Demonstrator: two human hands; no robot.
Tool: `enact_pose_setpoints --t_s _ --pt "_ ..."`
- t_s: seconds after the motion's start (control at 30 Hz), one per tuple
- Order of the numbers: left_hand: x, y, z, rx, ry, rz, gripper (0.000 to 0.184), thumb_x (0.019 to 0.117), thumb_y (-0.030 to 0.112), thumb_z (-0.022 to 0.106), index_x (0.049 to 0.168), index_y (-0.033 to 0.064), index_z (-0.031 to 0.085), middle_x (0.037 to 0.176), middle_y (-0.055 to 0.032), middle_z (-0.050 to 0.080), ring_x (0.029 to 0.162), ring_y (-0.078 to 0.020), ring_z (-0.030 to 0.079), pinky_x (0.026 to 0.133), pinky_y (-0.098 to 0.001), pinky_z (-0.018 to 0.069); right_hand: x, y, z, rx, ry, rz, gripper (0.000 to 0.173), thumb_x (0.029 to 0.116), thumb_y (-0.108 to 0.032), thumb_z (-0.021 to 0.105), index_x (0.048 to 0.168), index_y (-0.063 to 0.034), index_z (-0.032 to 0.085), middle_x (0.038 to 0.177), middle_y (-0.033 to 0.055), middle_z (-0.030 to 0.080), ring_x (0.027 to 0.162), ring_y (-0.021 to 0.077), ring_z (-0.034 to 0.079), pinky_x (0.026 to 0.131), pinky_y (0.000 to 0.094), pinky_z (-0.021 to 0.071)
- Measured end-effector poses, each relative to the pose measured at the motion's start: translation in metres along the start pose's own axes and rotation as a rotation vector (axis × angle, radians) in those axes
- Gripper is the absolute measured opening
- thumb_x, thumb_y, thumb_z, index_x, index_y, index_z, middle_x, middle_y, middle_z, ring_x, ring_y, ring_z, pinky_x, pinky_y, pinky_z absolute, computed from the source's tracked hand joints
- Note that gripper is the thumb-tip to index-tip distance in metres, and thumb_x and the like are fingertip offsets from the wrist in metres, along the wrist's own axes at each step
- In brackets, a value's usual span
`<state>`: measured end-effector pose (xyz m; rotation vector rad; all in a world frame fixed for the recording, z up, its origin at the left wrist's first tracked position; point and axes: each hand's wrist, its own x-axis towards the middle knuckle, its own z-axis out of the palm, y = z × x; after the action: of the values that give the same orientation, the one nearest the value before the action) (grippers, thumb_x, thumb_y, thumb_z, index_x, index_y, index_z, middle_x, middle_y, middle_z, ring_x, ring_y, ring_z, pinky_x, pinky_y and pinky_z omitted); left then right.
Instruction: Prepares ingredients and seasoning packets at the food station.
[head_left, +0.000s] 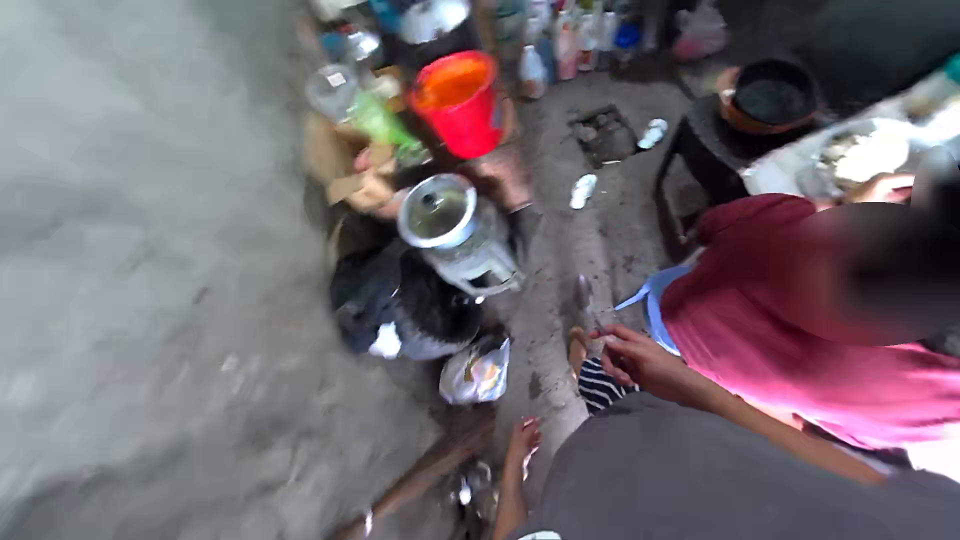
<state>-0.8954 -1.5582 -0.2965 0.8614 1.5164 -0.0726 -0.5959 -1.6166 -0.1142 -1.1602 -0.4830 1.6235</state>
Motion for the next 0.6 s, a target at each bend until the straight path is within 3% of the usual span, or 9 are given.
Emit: enact_pose_setpoints --t_s 0.13,0.2,0.27,0.4,0.47,0.5,0.53,0.6 --pt "0.064 0.121 -0.029 0.029 0.009 0.125 0.043 0.1106 0.017 0.041 0.146 -0.0072 0.041 0.140 -0.0298 0.052 0.114 -0.0323 0.058 0.095 -0.0453 0.0485 0.060 -0.078 -0.023 0.049 0.102 -0.107 0.030 0.1107 -0.018 0.033 0.134 -0.0049 0.046 0.080 -0.0011 0.062 0.061 0.0081 0.060 0.058 0.0249 0.0539" --pt "0.080 0.188 -0.039 0.075 -0.017 0.192 0.046 0.1105 0.017 0.042 0.149 -0.0079 0.038 0.144 -0.0324 0.048 0.121 -0.0371 0.057 0.101 -0.0491 0.0473 0.080 -0.113 -0.032 0.052 0.145 -0.164 0.028 0.1107 -0.018 0.035 0.131 -0.0042 0.048 0.083 -0.0008 0.064 0.063 0.0079 0.062 0.059 0.0247 0.0551" --pt "0.097 0.249 -0.042 0.121 -0.050 0.247 0.047 0.1104 0.017 0.043 0.149 -0.0082 0.037 0.146 -0.0325 0.047 0.122 -0.0355 0.057 0.102 -0.0464 0.0479 0.095 -0.138 -0.041 0.047 0.211 -0.203 0.026 0.1104 -0.017 0.037 0.128 -0.0033 0.050 0.084 -0.0009 0.063 0.062 0.0062 0.060 0.058 0.0228 0.0527" --pt "0.132 0.354 -0.024 0.191 -0.087 0.282 0.043 0.1118 0.020 0.037 0.142 -0.0094 0.040 0.123 -0.0218 0.056 0.096 -0.0158 0.059 0.087 -0.0322 0.0499 0.123 -0.164 -0.068 -0.006 0.418 -0.241 0.025 0.1090 -0.015 0.041 0.124 0.0002 0.055 0.080 -0.0039 0.055 0.058 0.0001 0.047 0.054 0.0170 0.0398" --pt "0.175 0.396 -0.015 0.275 -0.185 0.254 0.044 0.1118 0.020 0.037 0.143 -0.0108 0.040 0.122 -0.0225 0.060 0.094 -0.0155 0.061 0.086 -0.0331 0.0506 0.138 -0.172 -0.087 -0.027 0.569 -0.239 0.024 0.1085 -0.014 0.044 0.122 0.0017 0.057 0.080 -0.0034 0.054 0.060 -0.0001 0.045 0.055 0.0172 0.0378" --pt "0.203 0.414 -0.010 0.332 -0.219 0.294 0.041 0.1108 0.021 0.039 0.137 -0.0099 0.045 0.110 -0.0165 0.064 0.083 -0.0096 0.062 0.076 -0.0282 0.0523 0.147 -0.176 -0.096 -0.036 0.643 -0.229 0.025 0.1085 -0.014 0.045 0.122 0.0019 0.057 0.082 -0.0021 0.054 0.062 0.0009 0.046 0.057 0.0185 0.0388" --pt "0.227 0.437 -0.005 0.363 -0.289 0.315 0.042 0.1106 0.021 0.040 0.138 -0.0109 0.044 0.114 -0.0183 0.062 0.088 -0.0112 0.062 0.079 -0.0302 0.0522 0.156 -0.181 -0.107 -0.037 0.718 -0.215 0.025 0.1086 -0.015 0.045 0.123 0.0017 0.057 0.084 -0.0012 0.055 0.064 0.0018 0.046 0.059 0.0195 0.0395" --pt "0.256 0.505 0.020 0.438 -0.394 0.314 0.045 0.1104 0.017 0.038 0.143 -0.0137 0.037 0.134 -0.0299 0.053 0.107 -0.0247 0.061 0.091 -0.0402 0.0513 0.174 -0.198 -0.127 -0.002 0.867 -0.184 0.028 0.1094 -0.018 0.046 0.126 0.0020 0.058 0.086 0.0002 0.057 0.065 0.0032 0.048 0.060 0.0210 0.0411"
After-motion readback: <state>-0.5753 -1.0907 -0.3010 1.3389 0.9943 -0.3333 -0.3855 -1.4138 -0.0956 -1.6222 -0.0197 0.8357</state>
